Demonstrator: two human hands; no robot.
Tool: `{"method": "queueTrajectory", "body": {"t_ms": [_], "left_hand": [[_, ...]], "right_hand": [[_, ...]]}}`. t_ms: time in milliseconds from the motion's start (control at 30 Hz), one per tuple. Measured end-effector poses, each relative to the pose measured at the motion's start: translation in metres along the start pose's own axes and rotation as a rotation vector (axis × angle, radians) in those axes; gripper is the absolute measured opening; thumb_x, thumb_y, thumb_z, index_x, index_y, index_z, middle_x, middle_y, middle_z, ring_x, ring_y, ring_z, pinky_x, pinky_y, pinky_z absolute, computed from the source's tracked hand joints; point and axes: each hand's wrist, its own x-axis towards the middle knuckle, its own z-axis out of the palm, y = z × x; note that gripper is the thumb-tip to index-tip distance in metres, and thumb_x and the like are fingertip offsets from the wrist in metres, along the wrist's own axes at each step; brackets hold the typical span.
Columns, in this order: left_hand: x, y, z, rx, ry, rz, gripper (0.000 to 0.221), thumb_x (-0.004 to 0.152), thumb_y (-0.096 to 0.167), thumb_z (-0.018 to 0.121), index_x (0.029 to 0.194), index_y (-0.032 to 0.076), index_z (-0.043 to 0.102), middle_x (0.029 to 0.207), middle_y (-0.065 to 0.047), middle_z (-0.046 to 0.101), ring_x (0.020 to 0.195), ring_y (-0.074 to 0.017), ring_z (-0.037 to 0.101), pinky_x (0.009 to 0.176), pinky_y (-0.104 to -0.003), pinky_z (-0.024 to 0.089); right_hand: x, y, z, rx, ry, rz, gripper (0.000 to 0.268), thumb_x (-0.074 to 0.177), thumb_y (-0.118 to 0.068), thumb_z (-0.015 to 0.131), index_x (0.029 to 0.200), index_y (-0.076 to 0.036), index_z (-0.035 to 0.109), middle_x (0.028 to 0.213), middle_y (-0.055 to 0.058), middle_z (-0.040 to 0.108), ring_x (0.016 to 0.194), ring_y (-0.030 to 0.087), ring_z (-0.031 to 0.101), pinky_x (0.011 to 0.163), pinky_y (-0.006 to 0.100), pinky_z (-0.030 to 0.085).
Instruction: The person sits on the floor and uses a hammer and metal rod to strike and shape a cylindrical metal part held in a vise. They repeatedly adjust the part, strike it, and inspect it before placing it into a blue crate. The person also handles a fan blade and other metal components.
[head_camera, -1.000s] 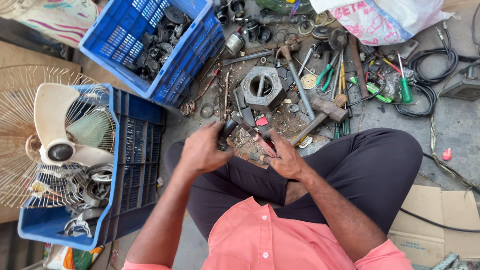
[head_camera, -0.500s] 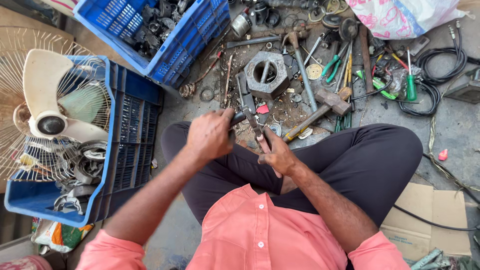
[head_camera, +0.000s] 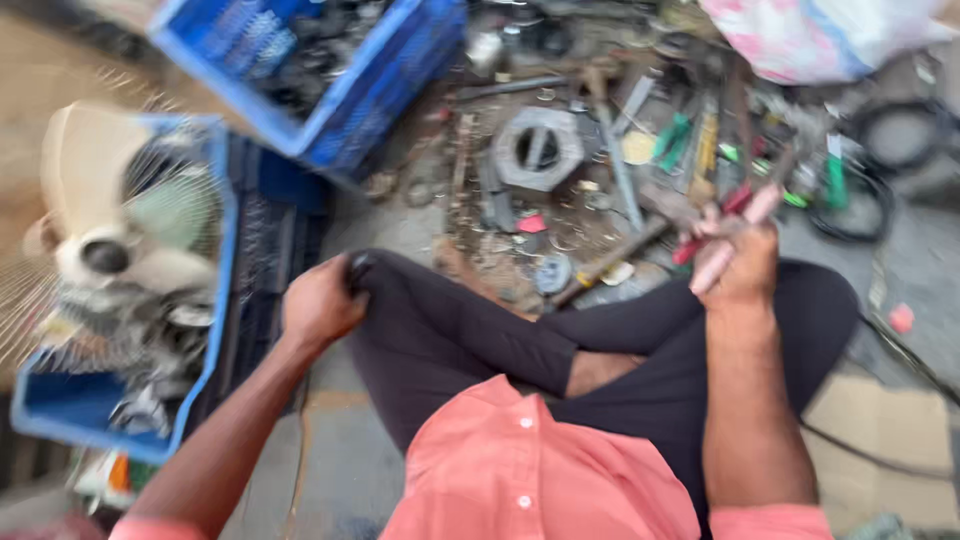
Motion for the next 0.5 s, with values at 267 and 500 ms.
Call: {"method": "queueTrajectory", "body": {"t_ms": [267,500], "left_hand": [[-0.010,0.063,0.016,-0.572,-0.028,0.116,0.033,0.079,0.023,0.086,0.096,0.002,0.066,0.075,-0.010,0.067,0.070,-0.0170,0.060,0.067,-0.036,0.054],[-0.006,0.090,0.044,-0.976,-0.145,-0.012,0.026,0.084,0.011,0.083,0.093,0.000,0.061,0.077,0.001,0.061,0.067,-0.0062,0.052,0.059,-0.025,0.047]], "right_hand": [[0.025,0.046,-0.032,-0.022,-0.138,0.115,0.036,0.075,0.003,0.060,0.111,-0.003,0.057,0.093,0.007,0.058,0.078,0.022,0.061,0.075,0.038,0.054],[0.030,0.036,-0.047,0.035,0.020,0.243,0.027,0.076,0.001,0.057,0.102,-0.004,0.056,0.088,0.009,0.060,0.075,0.023,0.063,0.071,0.043,0.058]]}}
